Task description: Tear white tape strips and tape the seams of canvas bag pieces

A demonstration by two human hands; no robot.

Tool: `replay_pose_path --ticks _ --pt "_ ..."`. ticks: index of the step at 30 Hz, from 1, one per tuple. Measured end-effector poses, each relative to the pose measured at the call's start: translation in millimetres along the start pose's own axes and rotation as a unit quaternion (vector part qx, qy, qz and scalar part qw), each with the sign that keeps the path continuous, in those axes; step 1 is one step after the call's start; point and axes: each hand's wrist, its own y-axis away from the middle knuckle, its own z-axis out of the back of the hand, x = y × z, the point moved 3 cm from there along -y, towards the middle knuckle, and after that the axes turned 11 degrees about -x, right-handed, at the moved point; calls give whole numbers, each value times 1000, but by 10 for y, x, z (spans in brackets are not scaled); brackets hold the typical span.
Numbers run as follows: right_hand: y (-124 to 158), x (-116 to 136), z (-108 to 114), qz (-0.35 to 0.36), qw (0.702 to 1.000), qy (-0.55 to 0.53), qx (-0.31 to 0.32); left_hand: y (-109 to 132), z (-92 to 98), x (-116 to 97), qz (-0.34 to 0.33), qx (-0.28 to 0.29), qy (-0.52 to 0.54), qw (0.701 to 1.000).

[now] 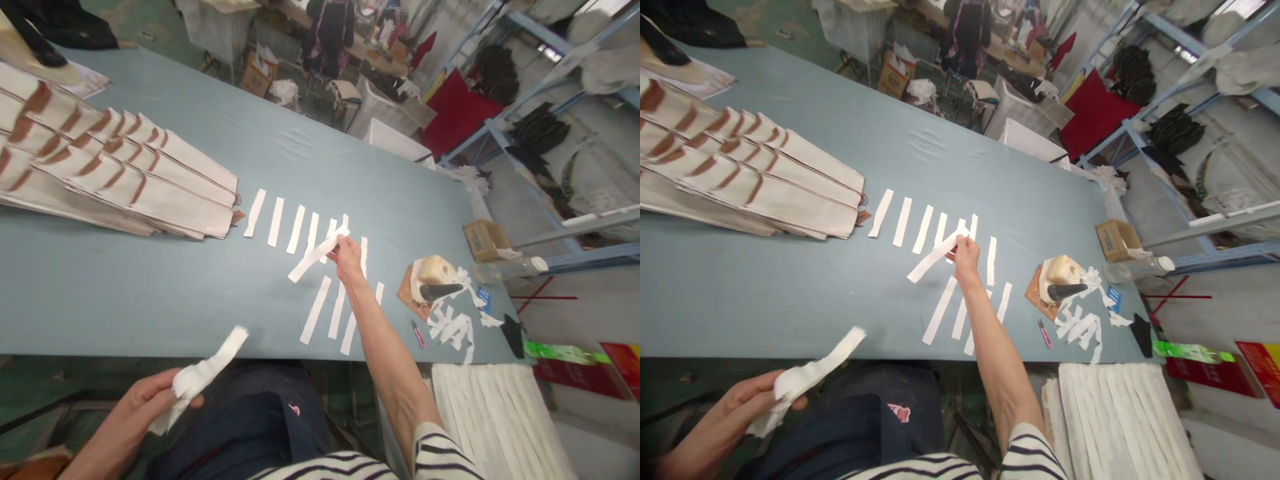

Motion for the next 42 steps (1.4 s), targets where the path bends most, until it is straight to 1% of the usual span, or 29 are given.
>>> replay_pose_path --ticks 2,5,7,9,12,15,18,20,22,24,27,30,33,35,38,40,41,42 --pt "-6 25 58 17 1000 13 12 -22 55 56 35 -7 52 998" --pt "37 41 116 45 997 42 46 -50 95 74 98 -71 133 984" --pt "68 27 151 67 994 65 61 -66 85 41 114 -116 173 971" --pt "99 -14 188 96 989 89 70 -78 44 -17 116 -138 210 961" --pt "188 -153 255 149 977 128 87 -72 -36 -115 125 -159 253 946" --pt "387 -409 334 203 957 177 113 -59 -109 -175 134 -169 274 937" --pt "675 -755 403 255 922 232 175 -69 -162 -171 131 -160 291 934" --pt "867 -996 435 290 888 263 240 -88 -196 -168 117 -147 300 935" --pt "1024 -1210 460 319 848 288 310 -103 -238 -205 95 -136 309 936" --pt "1133 -1366 483 341 810 309 362 -108 -297 -293 79 -128 317 936" --pt "1237 -1465 513 363 774 339 393 -103 -406 -480 71 -116 328 935" --pt "1339 -1442 552 381 757 353 397 -107 -512 -647 57 -96 346 932" --pt "1449 -1366 607 398 756 341 392 -117 -594 -742 40 -69 360 929" --pt "1503 -1280 629 403 771 325 370 -116 -628 -778 30 -55 368 928" --pt "1558 -1039 574 398 812 305 299 -101 -654 -816 24 -29 381 924" --pt "1620 -784 454 396 832 289 261 -88 -655 -830 17 -5 388 922" --pt "1671 -638 368 398 835 278 259 -80 -652 -831 15 9 389 921" --pt "1738 -481 271 416 832 255 263 -73 -648 -827 12 23 390 920"
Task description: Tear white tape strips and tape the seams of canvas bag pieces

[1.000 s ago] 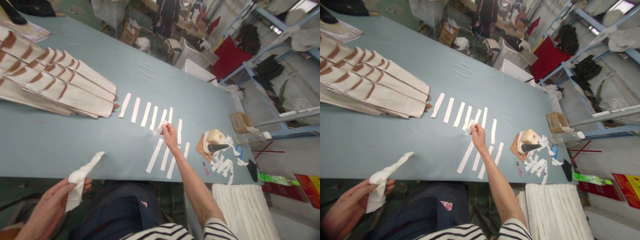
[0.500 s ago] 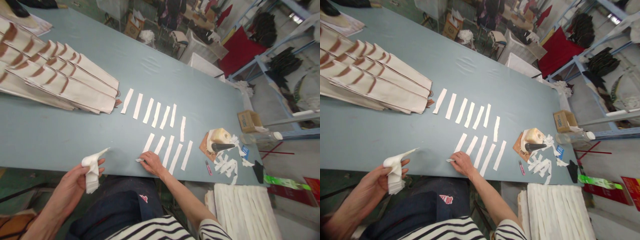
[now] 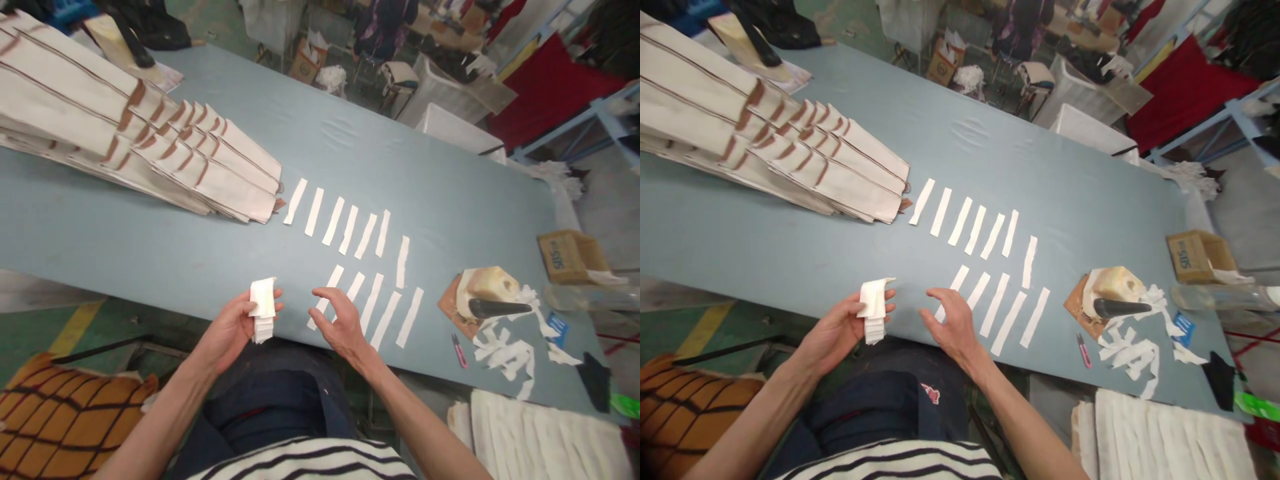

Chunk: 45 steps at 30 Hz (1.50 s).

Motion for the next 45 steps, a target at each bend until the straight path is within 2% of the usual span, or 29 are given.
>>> replay_pose_path --ticks 3,6,11,16,19,21,24,26,30,37,41,45 --pt "-295 449 -23 91 995 -29 -11 16 22 12 9 52 1 999" --pt "-432 677 -157 133 991 -22 25 23 39 28 7 95 4 995" --pt "-411 694 -373 158 982 38 94 36 72 47 1 123 6 992" --pt "-373 735 -431 181 976 46 116 51 111 64 13 148 -7 989" --pt "-382 760 -443 125 988 -10 95 58 110 70 19 171 -15 985" --pt "-387 743 -460 23 995 -78 66 59 108 82 28 182 -29 982" --pt "-361 675 -513 -186 966 -176 24 31 130 104 9 157 -96 983" --pt "-352 648 -549 -265 940 -214 13 -6 157 110 -23 122 -148 981" --pt "-496 536 -499 -300 918 -256 -29 -56 182 96 -53 96 -215 970" --pt "-1066 -35 -38 -333 881 -282 -181 52 239 -51 -67 121 -314 939" --pt "-1269 -351 133 -350 862 -289 -228 66 429 -42 -70 118 -395 908" --pt "-1380 -618 190 -365 848 -281 -261 18 666 40 -63 114 -416 900"
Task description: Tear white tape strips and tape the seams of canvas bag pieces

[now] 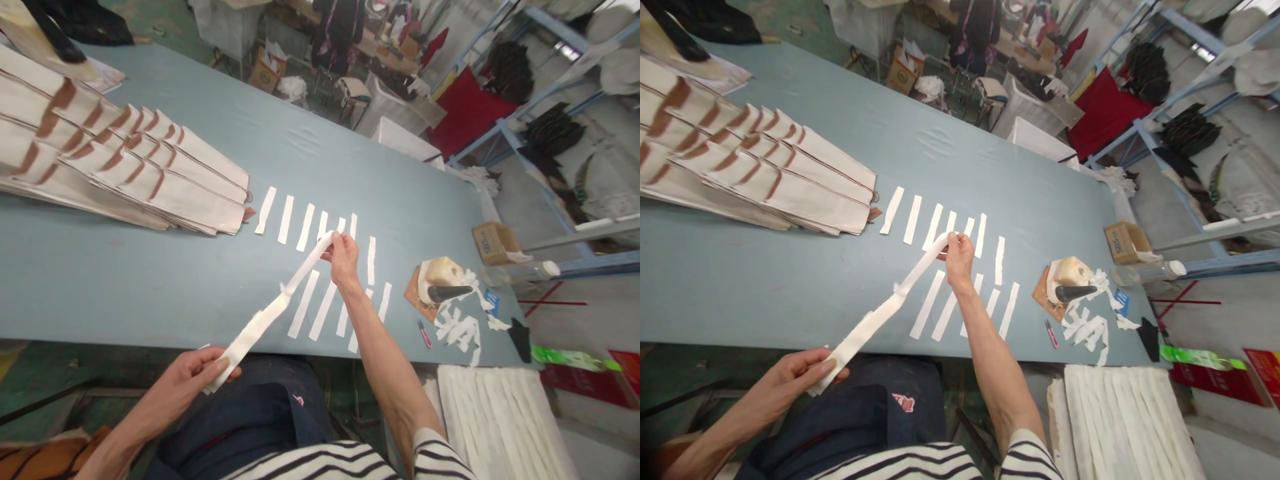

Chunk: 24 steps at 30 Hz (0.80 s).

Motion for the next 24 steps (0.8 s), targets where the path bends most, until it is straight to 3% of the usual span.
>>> replay_pose_path --ticks 6,11,24 --pt "-285 9 98 13 1000 6 -21 18 115 290 42 -26 6 999" --pt "-422 65 229 24 999 10 -34 56 166 396 64 -38 11 997" --pt "-253 -275 241 35 996 69 41 -70 144 190 122 -163 85 975"
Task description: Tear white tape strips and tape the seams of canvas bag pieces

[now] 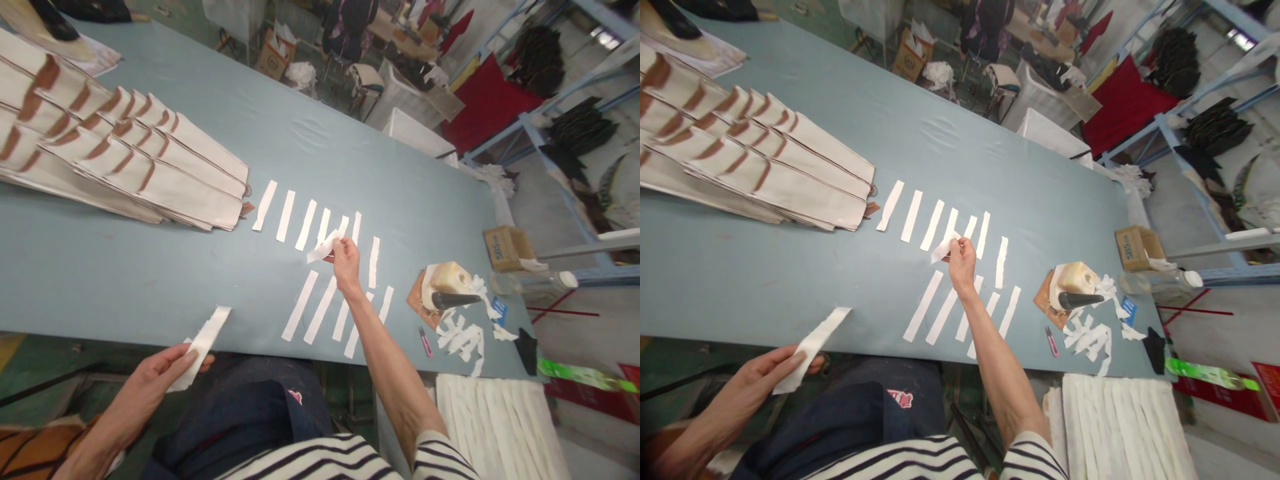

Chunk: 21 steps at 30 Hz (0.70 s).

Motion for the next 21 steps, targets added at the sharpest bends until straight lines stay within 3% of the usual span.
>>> replay_pose_path --ticks 4,8,14,18,21 --pt "183 -276 -48 27 998 39 32 -9 -1 -11 6 -15 14 1000" --pt "590 -660 -99 78 987 104 95 -59 -15 48 23 -28 50 998" --pt "1224 -1147 -185 174 917 211 289 -102 -79 41 37 -41 111 992" --pt "1406 -1221 -203 237 872 240 355 -118 -135 -78 25 -29 144 989" --pt "1453 -1151 -177 275 856 235 370 -134 -217 -220 24 -13 197 980"
